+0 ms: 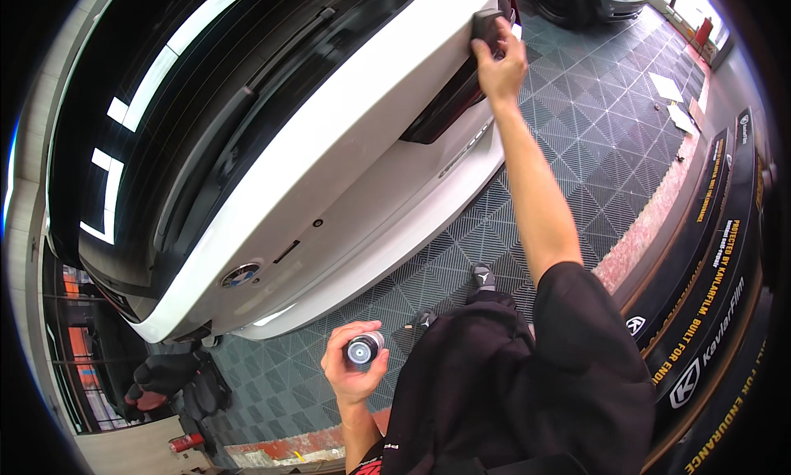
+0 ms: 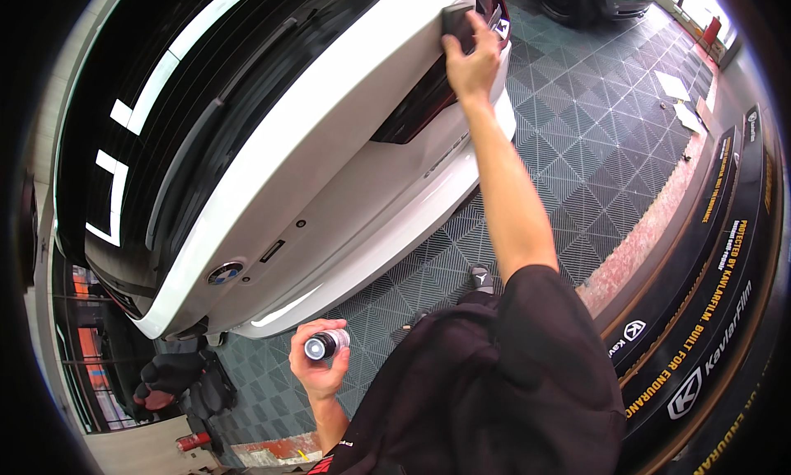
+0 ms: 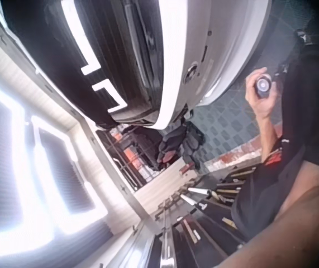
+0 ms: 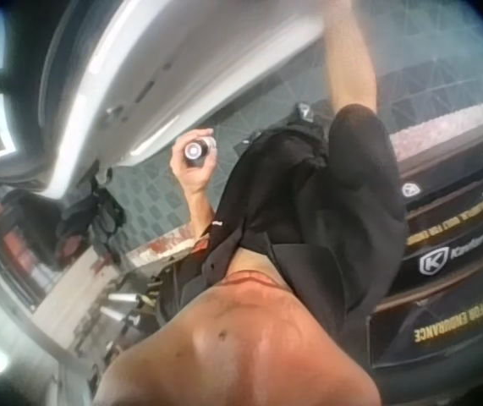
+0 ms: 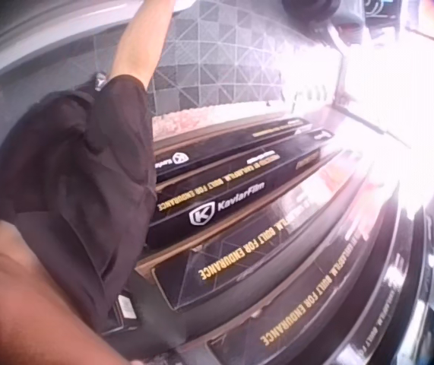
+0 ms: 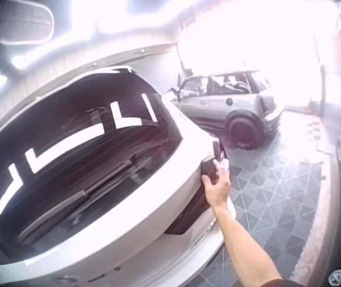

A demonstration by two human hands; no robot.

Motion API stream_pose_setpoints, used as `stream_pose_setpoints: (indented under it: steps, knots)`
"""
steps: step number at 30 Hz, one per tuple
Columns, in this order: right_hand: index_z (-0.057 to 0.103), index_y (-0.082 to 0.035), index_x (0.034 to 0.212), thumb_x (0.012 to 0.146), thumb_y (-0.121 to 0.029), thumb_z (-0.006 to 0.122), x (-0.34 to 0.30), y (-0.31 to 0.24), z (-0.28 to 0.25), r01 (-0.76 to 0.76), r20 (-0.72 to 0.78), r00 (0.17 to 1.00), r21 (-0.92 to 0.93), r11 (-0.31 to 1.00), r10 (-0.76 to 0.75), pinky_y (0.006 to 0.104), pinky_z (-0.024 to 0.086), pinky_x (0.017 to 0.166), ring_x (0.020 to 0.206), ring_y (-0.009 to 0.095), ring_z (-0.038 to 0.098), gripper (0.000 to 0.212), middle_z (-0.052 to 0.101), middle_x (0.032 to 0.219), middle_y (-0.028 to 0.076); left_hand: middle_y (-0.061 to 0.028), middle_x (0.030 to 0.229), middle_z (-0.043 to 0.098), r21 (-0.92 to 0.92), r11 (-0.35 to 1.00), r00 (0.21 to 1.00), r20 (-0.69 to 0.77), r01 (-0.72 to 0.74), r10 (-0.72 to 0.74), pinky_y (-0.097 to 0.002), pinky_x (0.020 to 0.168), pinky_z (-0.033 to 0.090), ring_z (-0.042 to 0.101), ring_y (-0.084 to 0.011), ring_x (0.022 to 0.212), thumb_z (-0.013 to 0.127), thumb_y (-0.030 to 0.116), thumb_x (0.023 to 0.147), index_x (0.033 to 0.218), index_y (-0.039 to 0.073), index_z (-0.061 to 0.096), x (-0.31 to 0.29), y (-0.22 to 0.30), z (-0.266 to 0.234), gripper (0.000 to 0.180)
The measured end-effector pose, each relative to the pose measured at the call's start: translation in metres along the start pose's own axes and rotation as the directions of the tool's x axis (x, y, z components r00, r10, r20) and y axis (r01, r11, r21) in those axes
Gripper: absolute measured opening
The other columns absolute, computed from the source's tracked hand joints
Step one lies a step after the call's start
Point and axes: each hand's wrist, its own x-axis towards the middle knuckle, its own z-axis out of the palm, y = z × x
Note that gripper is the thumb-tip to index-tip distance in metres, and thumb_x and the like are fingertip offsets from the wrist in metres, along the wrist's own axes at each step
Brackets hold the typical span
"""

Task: The person applies a liquid coating to the rear bumper and trunk of a white BMW X3 using a small black applicator pad. They systematically rub the product onto the paintwork, covering the lower bumper, the area around the license plate, and the trunk lid.

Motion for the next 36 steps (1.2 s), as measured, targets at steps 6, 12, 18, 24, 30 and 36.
stream_pose_setpoints:
  steps: [6,12,18,24,30,36]
  knots:
    - [0.068,-0.023,0.128,0.069,-0.032,0.076,0.065,0.083,-0.014,-0.079,0.212,0.966,-0.307,0.948,0.149,0.0430,0.048,0.099,0.111,0.034,0.059,0.060,0.060,0.119,0.017,-0.0156,0.102,0.065,-0.001,0.999,0.998,-0.042,0.047,-0.047,-0.0443,0.086,0.057,0.069,-0.0302,0.094,0.077,0.004,0.073,0.115,0.002,0.055,0.013,0.005,0.023,0.048]
    - [0.071,-0.015,0.123,0.066,-0.015,0.076,-0.017,0.053,-0.030,0.064,0.246,0.969,-0.175,0.983,-0.019,0.0431,0.048,0.095,0.105,0.032,0.056,0.057,0.058,0.109,0.017,-0.0161,0.101,0.066,0.004,0.998,0.998,0.035,0.060,-0.060,-0.0438,0.086,0.057,0.069,-0.0303,0.094,0.077,0.001,0.070,0.114,0.001,0.056,0.032,0.000,0.037,0.048]
    - [0.070,-0.014,0.121,0.060,-0.005,0.075,-0.123,-0.029,-0.025,0.049,0.263,0.965,-0.130,0.990,-0.013,0.0420,0.046,0.089,0.099,0.033,0.050,0.061,0.052,0.109,0.016,-0.0208,0.105,0.067,-0.125,0.992,0.991,0.133,-0.010,0.027,-0.0428,0.086,0.059,0.070,-0.0327,0.097,0.081,-0.003,0.068,0.112,-0.003,0.058,0.057,-0.004,0.046,0.049]
    - [0.070,-0.018,0.121,0.061,-0.002,0.075,-0.174,-0.059,-0.026,0.135,0.355,0.931,-0.138,0.981,-0.078,0.0412,0.048,0.089,0.103,0.032,0.049,0.062,0.051,0.114,0.015,-0.0203,0.106,0.068,-0.165,0.984,0.965,0.238,-0.068,0.107,-0.0412,0.085,0.058,0.070,-0.0328,0.098,0.081,-0.003,0.068,0.114,-0.002,0.057,0.073,-0.010,0.044,0.052]
    - [0.074,-0.019,0.116,0.063,-0.005,0.072,-0.089,-0.001,-0.029,0.125,0.284,0.955,-0.116,0.985,-0.087,0.0414,0.047,0.095,0.108,0.033,0.053,0.054,0.056,0.113,0.014,-0.0189,0.104,0.067,-0.167,0.984,0.964,0.247,-0.061,0.102,-0.0435,0.087,0.058,0.069,-0.0325,0.097,0.080,-0.004,0.069,0.114,-0.002,0.057,0.070,-0.019,0.032,0.051]
    - [0.074,-0.025,0.120,0.066,-0.012,0.074,0.025,0.073,-0.030,0.116,0.281,0.958,-0.215,0.970,-0.052,0.0394,0.048,0.101,0.111,0.032,0.054,0.055,0.059,0.118,0.014,-0.0161,0.103,0.065,-0.158,0.987,0.962,0.264,-0.024,0.065,-0.0482,0.089,0.057,0.068,-0.0321,0.097,0.077,-0.003,0.071,0.115,0.000,0.056,0.071,-0.015,0.038,0.048]
